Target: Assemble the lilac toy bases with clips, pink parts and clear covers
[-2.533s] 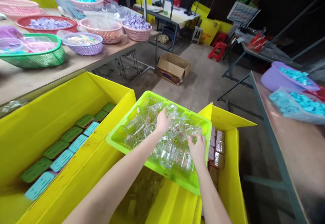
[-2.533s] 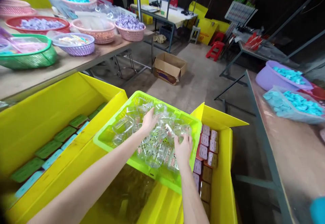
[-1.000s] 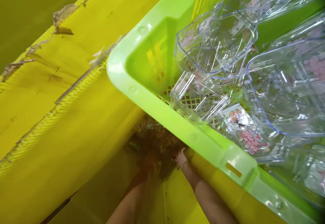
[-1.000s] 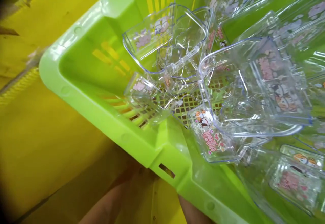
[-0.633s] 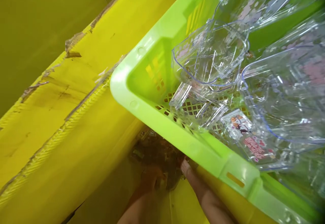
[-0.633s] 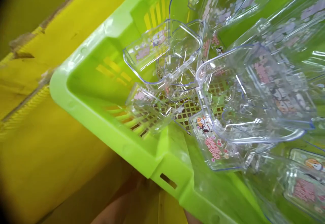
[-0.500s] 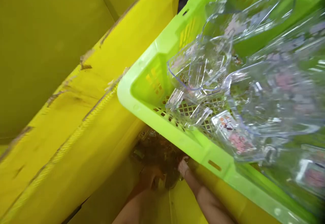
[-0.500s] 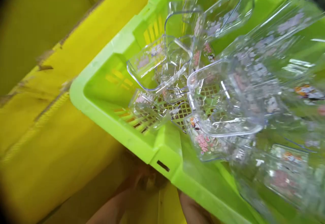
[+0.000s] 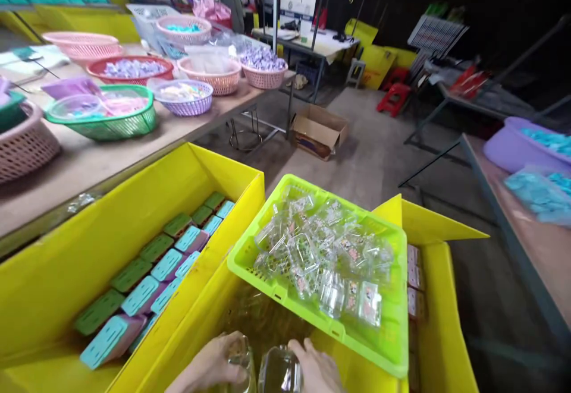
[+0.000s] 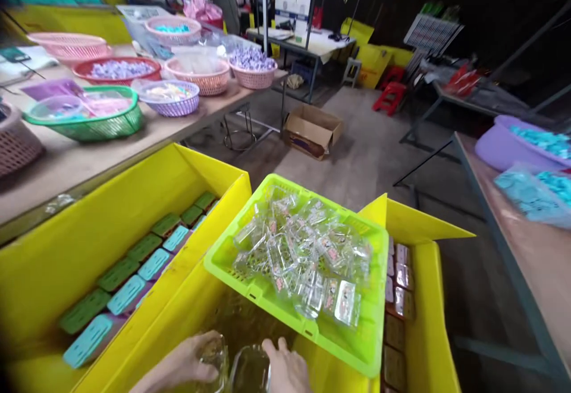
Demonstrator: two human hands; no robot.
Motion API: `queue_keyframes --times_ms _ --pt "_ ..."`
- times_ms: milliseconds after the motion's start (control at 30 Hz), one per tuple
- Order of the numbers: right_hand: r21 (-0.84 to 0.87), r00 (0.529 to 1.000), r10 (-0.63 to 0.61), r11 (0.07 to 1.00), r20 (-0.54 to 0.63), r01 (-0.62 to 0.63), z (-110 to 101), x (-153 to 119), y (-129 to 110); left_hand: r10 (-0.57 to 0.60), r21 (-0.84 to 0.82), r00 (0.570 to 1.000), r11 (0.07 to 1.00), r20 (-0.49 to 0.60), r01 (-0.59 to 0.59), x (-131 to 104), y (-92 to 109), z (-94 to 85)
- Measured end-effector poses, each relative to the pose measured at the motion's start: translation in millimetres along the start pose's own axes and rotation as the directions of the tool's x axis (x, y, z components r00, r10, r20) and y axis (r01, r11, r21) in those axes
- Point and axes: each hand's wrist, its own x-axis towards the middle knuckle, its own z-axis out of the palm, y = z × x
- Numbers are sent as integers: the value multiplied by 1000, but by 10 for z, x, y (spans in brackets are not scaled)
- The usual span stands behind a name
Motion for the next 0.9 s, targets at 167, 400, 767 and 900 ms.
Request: queue_keyframes --times_ms 167,400,767,900 --pt "485 988 -37 868 -149 105 -1504 -862 155 277 -168 960 945 -51 -282 -679 945 -426" --pt "473 944 97 879 -314 67 -2473 -283 462 503 217 773 864 -388 -454 -17 2072 -514" --pt "-74 509 -59 997 -859 -9 -1907 -251 312 578 289 723 816 -379 -501 104 2157 -552" --pt "-237 309 -404 856 -861 459 -1216 -467 -15 452 99 824 889 -341 -446 -455 1699 -814"
